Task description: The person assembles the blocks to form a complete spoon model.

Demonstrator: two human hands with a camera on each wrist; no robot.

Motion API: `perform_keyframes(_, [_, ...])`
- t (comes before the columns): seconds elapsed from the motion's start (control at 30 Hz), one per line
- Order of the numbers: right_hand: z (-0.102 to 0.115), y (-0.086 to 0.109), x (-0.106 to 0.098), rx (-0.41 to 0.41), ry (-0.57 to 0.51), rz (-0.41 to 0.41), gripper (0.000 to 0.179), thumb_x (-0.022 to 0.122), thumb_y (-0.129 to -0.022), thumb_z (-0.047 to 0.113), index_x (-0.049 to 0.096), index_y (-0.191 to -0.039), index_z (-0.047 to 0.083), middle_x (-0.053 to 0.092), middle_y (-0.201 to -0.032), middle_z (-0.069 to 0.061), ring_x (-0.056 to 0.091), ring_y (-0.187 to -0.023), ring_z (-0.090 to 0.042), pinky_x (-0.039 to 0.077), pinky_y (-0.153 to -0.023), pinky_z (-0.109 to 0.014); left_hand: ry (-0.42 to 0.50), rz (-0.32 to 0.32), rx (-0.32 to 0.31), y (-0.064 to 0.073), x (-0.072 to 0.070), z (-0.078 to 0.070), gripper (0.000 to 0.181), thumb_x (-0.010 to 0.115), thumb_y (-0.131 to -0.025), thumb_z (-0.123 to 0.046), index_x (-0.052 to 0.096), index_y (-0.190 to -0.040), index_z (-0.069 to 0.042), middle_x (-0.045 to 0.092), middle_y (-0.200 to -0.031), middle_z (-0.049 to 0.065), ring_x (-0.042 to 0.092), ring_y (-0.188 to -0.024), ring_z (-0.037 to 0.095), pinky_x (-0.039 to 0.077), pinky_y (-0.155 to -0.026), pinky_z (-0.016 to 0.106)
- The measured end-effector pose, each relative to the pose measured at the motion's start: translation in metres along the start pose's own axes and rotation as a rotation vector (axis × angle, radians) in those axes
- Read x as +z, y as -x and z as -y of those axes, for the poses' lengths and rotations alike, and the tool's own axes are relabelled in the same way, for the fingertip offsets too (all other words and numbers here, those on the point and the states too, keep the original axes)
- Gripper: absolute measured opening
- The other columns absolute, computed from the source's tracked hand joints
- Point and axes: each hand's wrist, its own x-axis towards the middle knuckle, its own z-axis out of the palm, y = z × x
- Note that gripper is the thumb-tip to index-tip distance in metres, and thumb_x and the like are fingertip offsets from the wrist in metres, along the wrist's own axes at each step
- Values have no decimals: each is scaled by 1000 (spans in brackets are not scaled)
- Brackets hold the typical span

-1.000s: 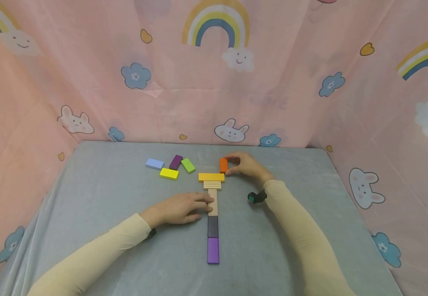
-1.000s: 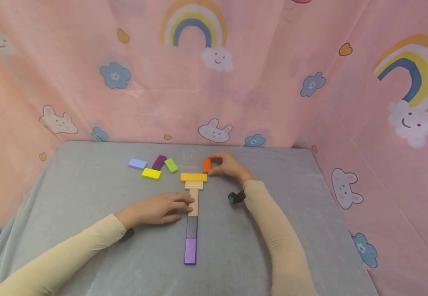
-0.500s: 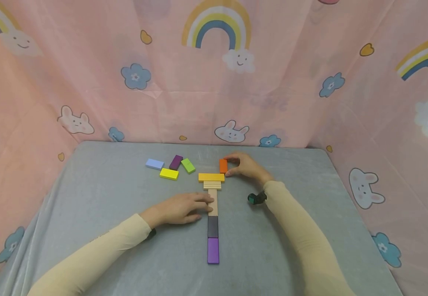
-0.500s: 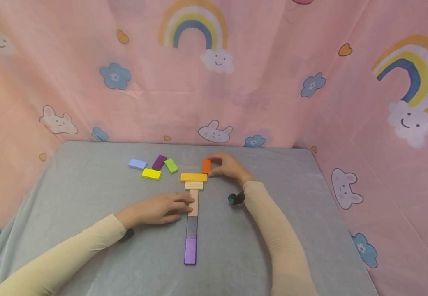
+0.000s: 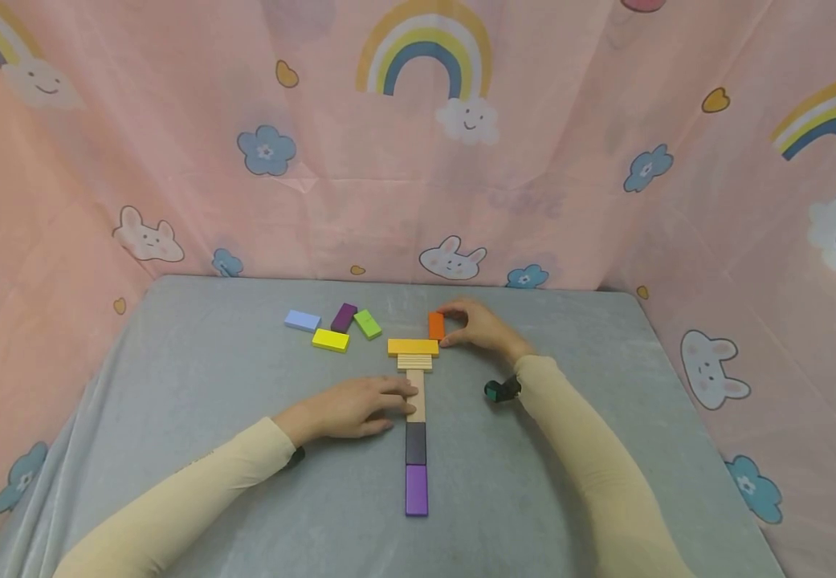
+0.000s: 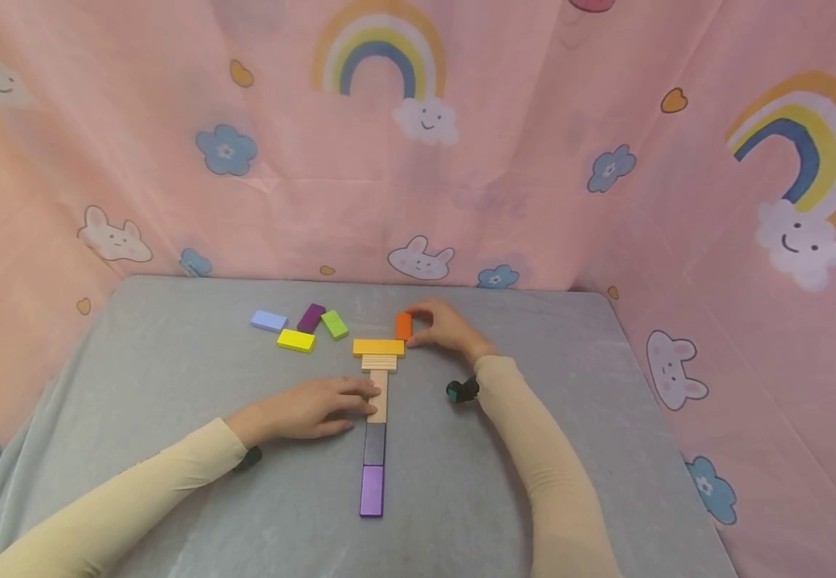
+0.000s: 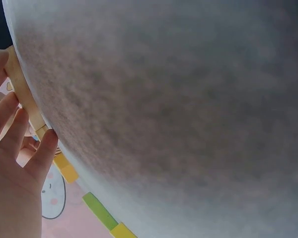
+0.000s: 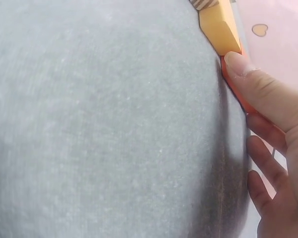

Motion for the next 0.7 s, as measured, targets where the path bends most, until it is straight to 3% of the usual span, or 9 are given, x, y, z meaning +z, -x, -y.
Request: perform_keyframes(0.7, [-2,-1,-2,-22,14,40,74,86,-76,29,53,-141,11,52,-145,-9,48,-135,-29,35,-119,-48,-3,-24,18,0,0,-1,34,61,-98,-24,61,-131,-25,49,-151,-5,42,-144,17,40,-117,39])
